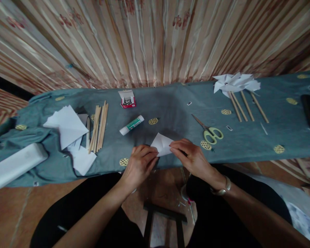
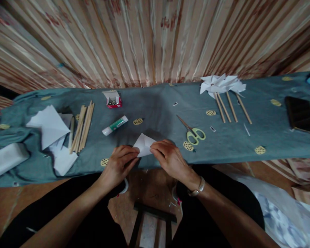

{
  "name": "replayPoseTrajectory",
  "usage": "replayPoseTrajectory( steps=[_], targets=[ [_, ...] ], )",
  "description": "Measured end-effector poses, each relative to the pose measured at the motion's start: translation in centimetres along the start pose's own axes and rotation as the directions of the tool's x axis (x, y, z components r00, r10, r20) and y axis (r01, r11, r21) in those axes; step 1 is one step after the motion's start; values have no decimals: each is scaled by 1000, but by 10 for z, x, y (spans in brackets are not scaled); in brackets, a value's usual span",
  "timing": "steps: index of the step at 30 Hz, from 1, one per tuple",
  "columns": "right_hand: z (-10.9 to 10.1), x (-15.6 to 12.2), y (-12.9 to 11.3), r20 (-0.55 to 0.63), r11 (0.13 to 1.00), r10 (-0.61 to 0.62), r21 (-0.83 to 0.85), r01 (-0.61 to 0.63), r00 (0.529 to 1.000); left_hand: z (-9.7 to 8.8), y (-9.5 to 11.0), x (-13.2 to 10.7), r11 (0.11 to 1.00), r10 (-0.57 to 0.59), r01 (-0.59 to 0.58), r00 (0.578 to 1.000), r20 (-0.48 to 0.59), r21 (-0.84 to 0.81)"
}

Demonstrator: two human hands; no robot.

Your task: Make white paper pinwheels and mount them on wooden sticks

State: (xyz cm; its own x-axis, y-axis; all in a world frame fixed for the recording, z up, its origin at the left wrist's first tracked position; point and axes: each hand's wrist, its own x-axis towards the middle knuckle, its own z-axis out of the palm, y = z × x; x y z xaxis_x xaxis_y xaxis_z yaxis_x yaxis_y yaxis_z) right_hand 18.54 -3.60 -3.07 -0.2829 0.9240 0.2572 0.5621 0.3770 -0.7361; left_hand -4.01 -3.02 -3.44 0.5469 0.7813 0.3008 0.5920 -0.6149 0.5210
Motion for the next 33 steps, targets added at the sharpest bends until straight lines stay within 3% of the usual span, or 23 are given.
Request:
replayPoseTrajectory(
  steps=[6, 18, 26, 33],
  targets=[
    [8, 20, 9, -77, 996, 87, -24, -89, 993, 0, -2, 1, 997, -74, 74, 997, 2, 24],
    [24, 37, 21, -113, 991, 116, -49, -122, 987, -1, -5, 0, 997, -70, 70, 998, -10, 30],
    [27, 39, 21, -150, 990, 93, -92, -107, 984, 6, 5, -1, 985, 71, -86, 993, 99, 152],
    [31, 41, 22, -191, 991, 71, -96, -91, 979, 11, 4, -3, 977, 53, -83, 987, 151, 196]
  ],
)
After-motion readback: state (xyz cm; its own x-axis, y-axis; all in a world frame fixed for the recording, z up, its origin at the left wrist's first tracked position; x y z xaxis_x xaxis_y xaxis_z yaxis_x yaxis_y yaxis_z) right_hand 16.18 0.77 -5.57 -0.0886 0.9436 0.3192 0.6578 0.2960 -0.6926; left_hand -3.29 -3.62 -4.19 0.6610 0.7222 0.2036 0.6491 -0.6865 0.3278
